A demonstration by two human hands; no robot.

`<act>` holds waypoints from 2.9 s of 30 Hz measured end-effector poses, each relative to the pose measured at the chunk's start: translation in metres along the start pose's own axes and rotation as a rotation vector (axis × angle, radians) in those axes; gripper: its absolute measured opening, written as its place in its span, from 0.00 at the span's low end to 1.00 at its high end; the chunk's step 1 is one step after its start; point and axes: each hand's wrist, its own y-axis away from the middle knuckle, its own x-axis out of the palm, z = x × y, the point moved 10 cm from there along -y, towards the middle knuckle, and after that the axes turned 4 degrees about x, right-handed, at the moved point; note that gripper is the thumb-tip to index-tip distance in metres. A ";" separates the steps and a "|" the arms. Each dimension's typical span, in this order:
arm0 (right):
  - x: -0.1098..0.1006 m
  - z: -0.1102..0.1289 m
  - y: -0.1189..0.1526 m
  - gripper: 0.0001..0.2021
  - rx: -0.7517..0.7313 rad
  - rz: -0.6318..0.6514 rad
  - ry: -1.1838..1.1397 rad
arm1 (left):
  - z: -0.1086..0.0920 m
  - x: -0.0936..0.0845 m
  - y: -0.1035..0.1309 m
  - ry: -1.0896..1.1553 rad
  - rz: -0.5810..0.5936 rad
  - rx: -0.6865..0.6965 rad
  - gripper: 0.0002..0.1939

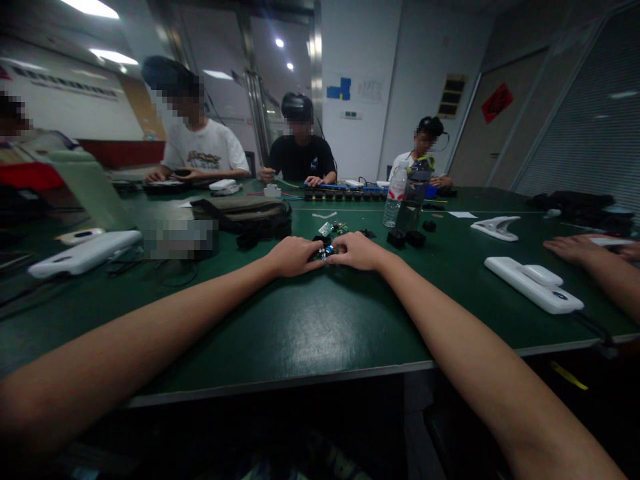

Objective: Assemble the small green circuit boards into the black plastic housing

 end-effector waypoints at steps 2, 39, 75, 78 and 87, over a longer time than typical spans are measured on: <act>0.000 0.000 0.000 0.14 -0.009 -0.005 -0.008 | 0.000 0.000 0.000 -0.005 0.010 -0.001 0.21; -0.001 -0.001 0.001 0.10 -0.001 -0.021 -0.028 | 0.002 0.011 -0.001 0.021 0.125 -0.008 0.15; -0.003 0.001 0.002 0.10 0.023 -0.009 -0.022 | 0.001 0.010 -0.001 0.019 0.119 -0.004 0.16; -0.003 0.001 0.002 0.10 0.024 -0.008 -0.027 | 0.002 0.010 -0.001 0.023 0.119 0.000 0.16; -0.002 0.000 0.002 0.10 0.052 -0.008 -0.019 | 0.001 0.011 -0.002 0.029 0.123 -0.003 0.17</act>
